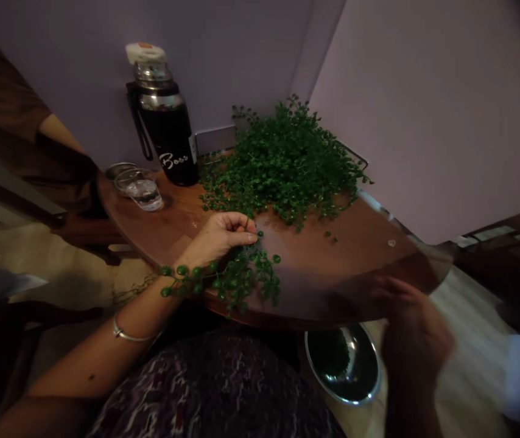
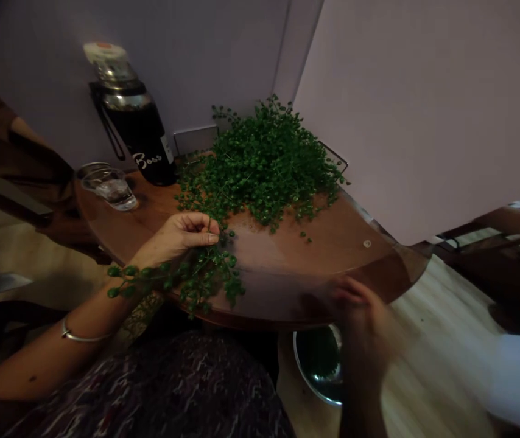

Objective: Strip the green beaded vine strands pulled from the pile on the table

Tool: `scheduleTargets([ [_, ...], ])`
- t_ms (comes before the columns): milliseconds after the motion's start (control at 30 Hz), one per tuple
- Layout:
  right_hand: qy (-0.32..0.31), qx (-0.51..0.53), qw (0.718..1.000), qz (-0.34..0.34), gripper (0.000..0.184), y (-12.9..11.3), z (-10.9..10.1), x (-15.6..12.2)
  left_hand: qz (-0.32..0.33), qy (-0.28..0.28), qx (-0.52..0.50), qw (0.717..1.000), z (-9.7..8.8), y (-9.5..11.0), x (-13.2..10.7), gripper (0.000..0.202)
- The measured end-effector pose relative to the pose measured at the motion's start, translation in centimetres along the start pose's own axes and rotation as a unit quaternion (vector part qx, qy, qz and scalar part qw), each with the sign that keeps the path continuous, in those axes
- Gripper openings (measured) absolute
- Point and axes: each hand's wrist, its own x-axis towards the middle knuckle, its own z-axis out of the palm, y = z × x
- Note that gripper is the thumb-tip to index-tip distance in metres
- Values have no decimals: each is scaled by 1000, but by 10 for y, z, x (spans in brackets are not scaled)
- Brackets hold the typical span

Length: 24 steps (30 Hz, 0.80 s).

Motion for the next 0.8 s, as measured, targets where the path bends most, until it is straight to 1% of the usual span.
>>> scheduleTargets([
  [33, -99, 36, 994, -32, 36, -23, 15, -4, 15, -3, 4, 1000, 3, -1, 0, 16],
  [67, -192, 69, 976, -70, 35, -43, 31, -8, 30, -3, 11, 999, 6, -1, -1, 16],
  [100, -256, 84, 959, -91, 35, -60, 45, -10, 46, -3, 21, 999, 8, -1, -2, 16],
  [133, -307, 98, 941, -102, 30, -72, 58, -12, 59, -3, 39, 997, 9, 0, -4, 15],
  [167, -340, 111, 928, -102, 20, -81, 68, -12, 72, -3, 67, 995, 9, 2, -7, 14],
  [200, -354, 121, 923, -91, 15, -86, 76, -11, 87, -2, 108, 990, 8, 4, -10, 12],
  [233, -350, 134, 924, -73, 16, -89, 80, -9, 104, 1, 165, 981, 5, 6, -14, 10],
  [267, -337, 147, 929, -49, 17, -90, 82, -5, 122, 4, 235, 964, 2, 8, -17, 7],
  [300, -320, 158, 934, -26, 17, -91, 83, -1, 139, 4, 311, 940, -2, 10, -21, 4],
  [333, -304, 169, 937, -7, 15, -92, 82, 3, 157, 2, 386, 909, -6, 10, -24, 4],
  [400, -299, 178, 937, 14, 15, -94, 79, 11, 195, -7, 518, 833, -13, 9, -28, 10],
  [467, -305, 184, 934, 22, 16, -97, 79, 16, 236, 5, 604, 761, -20, 6, -27, 16],
  [500, -305, 188, 933, 24, 16, -98, 80, 17, 252, 19, 625, 738, -23, 5, -26, 19],
  [533, -304, 191, 933, 28, 17, -99, 83, 17, 262, 24, 629, 732, -25, 5, -25, 20],
  [567, -302, 193, 933, 32, 17, -99, 86, 17, 266, 15, 611, 745, -28, 6, -23, 21],
  [600, -299, 194, 934, 35, 17, -100, 89, 17, 264, -11, 570, 778, -31, 8, -22, 24],
  [667, -301, 191, 933, 38, 17, -99, 97, 16, 241, -88, 436, 863, -35, 17, -21, 39],
  [700, -303, 191, 933, 39, 17, -99, 101, 16, 226, -110, 356, 900, -36, 23, -22, 44],
  [733, -306, 192, 932, 39, 17, -98, 105, 15, 217, -108, 279, 929, -35, 30, -23, 43],
  [767, -310, 193, 930, 38, 17, -98, 108, 14, 213, -89, 217, 949, -34, 36, -24, 37],
  [800, -315, 193, 928, 38, 17, -99, 111, 14, 217, -62, 172, 959, -31, 42, -25, 31],
])
